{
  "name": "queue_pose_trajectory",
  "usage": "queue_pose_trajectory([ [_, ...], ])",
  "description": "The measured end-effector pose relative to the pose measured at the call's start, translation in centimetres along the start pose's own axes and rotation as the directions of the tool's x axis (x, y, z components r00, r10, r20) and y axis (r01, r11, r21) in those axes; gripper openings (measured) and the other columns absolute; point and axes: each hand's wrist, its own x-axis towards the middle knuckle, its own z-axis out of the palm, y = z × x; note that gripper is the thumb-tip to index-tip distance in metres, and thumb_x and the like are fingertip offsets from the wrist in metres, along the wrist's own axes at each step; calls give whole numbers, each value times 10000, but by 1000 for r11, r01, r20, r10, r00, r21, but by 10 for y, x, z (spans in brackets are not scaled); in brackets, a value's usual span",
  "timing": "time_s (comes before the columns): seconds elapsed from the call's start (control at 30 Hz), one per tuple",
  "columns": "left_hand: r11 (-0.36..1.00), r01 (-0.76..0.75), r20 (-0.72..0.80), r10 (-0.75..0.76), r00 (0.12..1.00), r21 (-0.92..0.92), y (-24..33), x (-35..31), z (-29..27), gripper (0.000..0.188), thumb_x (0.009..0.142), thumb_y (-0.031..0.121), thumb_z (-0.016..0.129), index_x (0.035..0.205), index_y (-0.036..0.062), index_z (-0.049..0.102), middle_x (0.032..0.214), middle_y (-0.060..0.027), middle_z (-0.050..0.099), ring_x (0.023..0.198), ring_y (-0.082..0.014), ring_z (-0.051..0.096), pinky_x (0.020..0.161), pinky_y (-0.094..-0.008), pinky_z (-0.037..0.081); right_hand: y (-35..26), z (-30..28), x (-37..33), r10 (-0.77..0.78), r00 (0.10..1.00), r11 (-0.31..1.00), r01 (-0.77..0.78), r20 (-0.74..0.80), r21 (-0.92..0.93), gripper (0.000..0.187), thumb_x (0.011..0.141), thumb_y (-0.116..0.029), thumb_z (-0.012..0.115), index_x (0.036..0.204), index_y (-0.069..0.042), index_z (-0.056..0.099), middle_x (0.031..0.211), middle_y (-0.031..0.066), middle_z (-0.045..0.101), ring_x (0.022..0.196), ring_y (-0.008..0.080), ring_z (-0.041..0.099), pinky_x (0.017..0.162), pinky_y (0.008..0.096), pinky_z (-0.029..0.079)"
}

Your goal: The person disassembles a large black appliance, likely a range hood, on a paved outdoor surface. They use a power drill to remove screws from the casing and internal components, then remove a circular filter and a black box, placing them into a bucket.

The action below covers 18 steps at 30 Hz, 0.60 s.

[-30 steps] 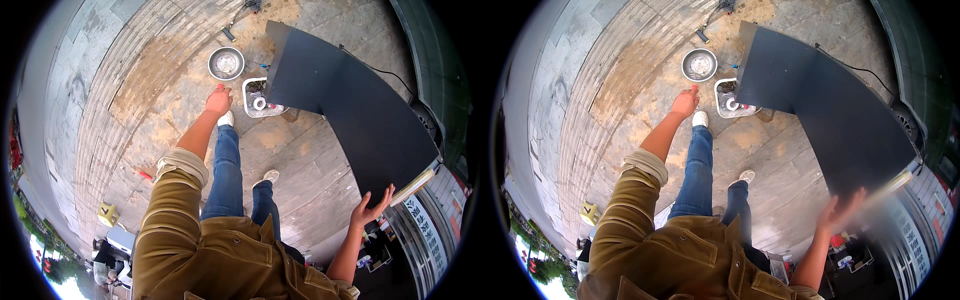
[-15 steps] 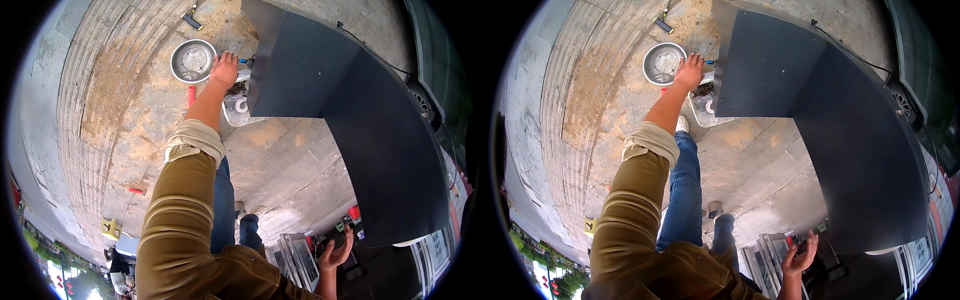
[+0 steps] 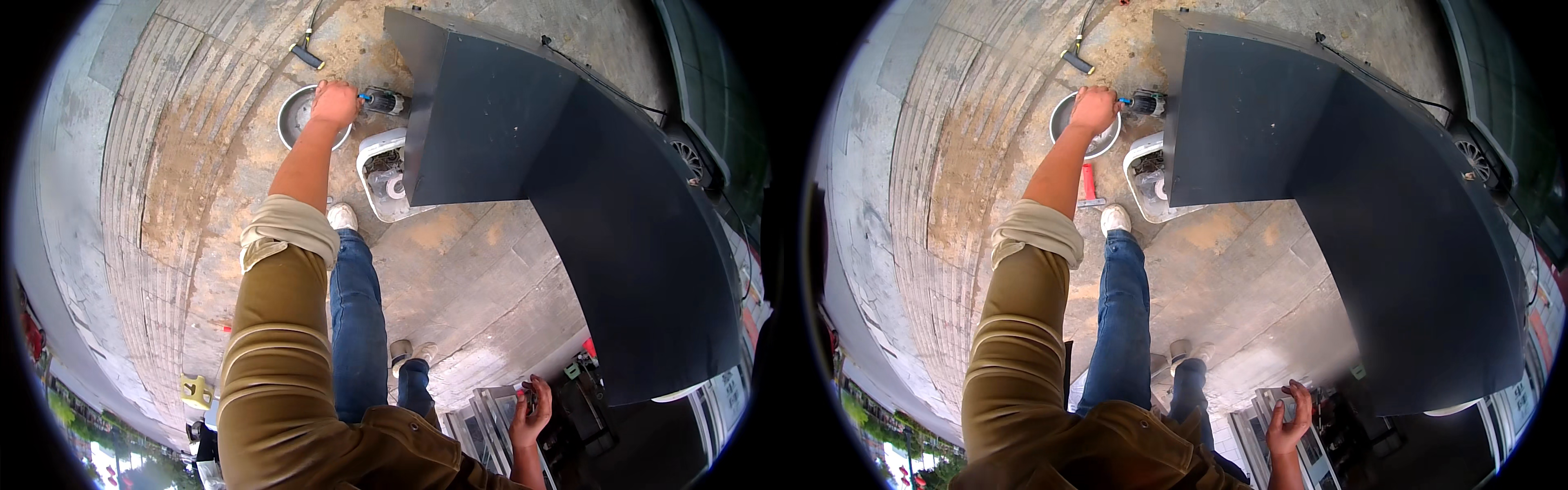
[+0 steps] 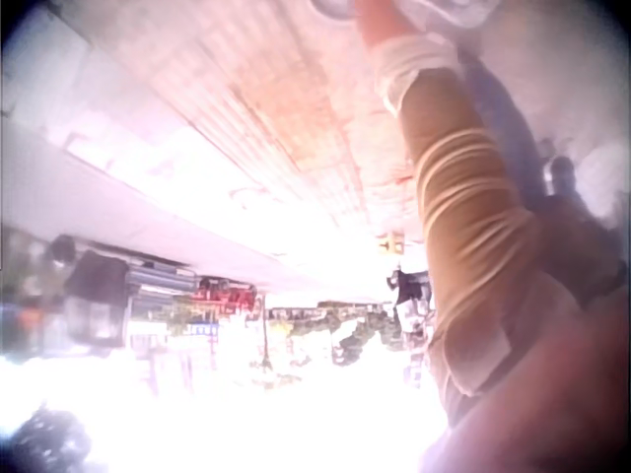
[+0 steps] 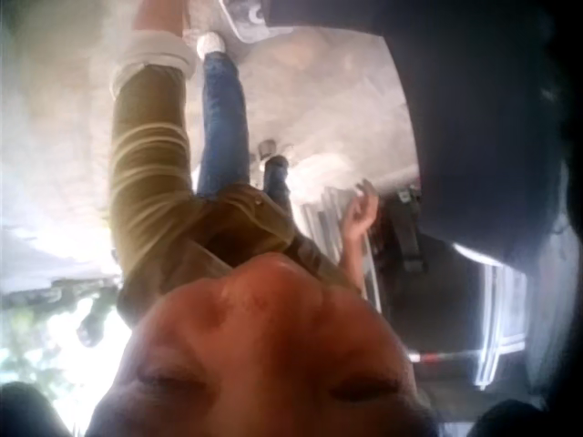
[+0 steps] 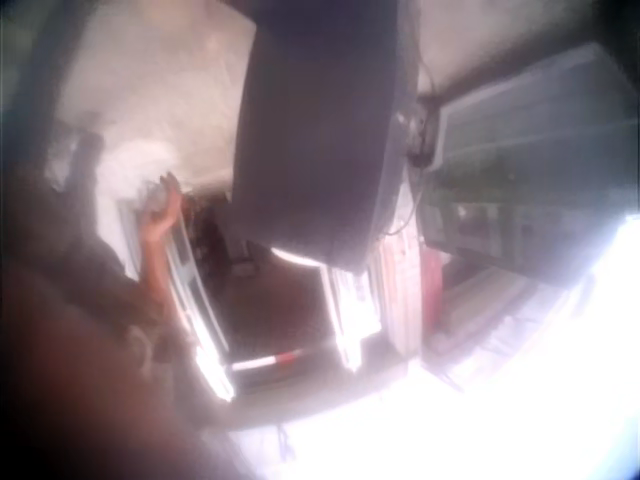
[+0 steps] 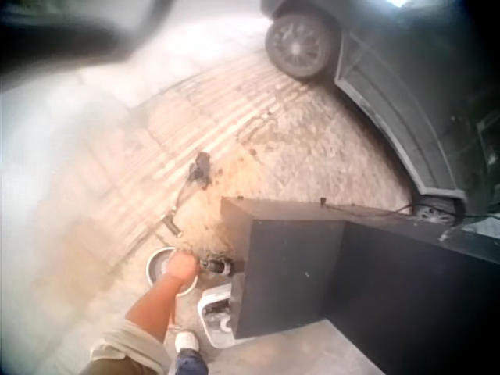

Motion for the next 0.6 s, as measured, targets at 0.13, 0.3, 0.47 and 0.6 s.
queue_pose_trajectory([
  [0.13,996,70,-173,-59,983,60,-55,-25,-57,280,824,352,600,800,83,675,860,-109,635,908,-269,584,867,-429,372,-9,4,2,-65,997,996,63,37,59,343,754,47,535,1093,1,554,1106,184,574,889,270,601,829,363,464],
  [0.3,985,170,-398,-172,901,-41,-99,-117,-129,236,809,331,633,781,100,671,755,-70,619,828,-258,585,799,-417,369,-16,-2,-6,-144,989,985,139,42,107,316,764,51,545,1074,-6,558,1102,180,581,993,309,574,894,377,431],
  [0.47,986,156,-550,-161,820,-56,-91,-251,-220,200,776,289,680,759,91,657,700,-55,582,705,-241,543,748,-379,352,-30,-23,-9,-238,968,959,220,84,178,354,768,7,584,1120,2,542,1164,184,562,1115,345,513,966,398,379],
  [0.6,976,121,-406,-187,894,-182,-45,-352,-305,199,775,266,688,751,74,644,655,-49,553,650,-226,512,732,-361,341,-46,-24,12,-467,873,884,457,141,97,585,727,-36,656,1271,13,447,1294,192,479,1246,358,413,1028,436,324],
])
